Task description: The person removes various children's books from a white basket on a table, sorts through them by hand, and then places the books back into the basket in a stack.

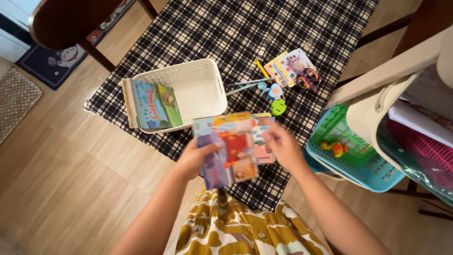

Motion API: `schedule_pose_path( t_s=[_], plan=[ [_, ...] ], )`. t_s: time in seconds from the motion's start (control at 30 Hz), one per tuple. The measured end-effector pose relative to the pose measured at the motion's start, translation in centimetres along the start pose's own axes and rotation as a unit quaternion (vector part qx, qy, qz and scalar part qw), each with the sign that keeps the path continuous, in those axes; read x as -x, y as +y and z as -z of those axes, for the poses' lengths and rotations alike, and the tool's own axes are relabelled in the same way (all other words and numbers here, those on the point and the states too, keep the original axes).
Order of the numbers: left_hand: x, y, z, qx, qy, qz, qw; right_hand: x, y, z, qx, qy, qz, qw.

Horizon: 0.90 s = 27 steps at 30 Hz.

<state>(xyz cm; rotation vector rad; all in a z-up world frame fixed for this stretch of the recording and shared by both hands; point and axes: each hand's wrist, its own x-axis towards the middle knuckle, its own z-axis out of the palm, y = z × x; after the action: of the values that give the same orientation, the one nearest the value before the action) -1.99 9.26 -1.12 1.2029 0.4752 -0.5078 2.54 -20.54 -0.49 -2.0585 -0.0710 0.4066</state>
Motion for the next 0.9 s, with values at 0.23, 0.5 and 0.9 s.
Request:
schedule_pose_path(
  t_s=[0.23,0.5,0.9],
  plan=[
    [2.8,-1.7,6.0,0.113,0.021,0.046,0.992,-2.4,8.1,0.0,0.097,0.037,-0.107,0.989],
    [4.3,-4.6,6.5,0.192,0.030,0.126,0.973,-1.9,6.1,4.6,0.137,0.034,-0.094,0.986],
    [2.3,-2.1,3.0,0.102,0.046,0.025,0.993,2.6,-5.4,1.0,-0.149,-0.053,0.263,0.952]
  ],
)
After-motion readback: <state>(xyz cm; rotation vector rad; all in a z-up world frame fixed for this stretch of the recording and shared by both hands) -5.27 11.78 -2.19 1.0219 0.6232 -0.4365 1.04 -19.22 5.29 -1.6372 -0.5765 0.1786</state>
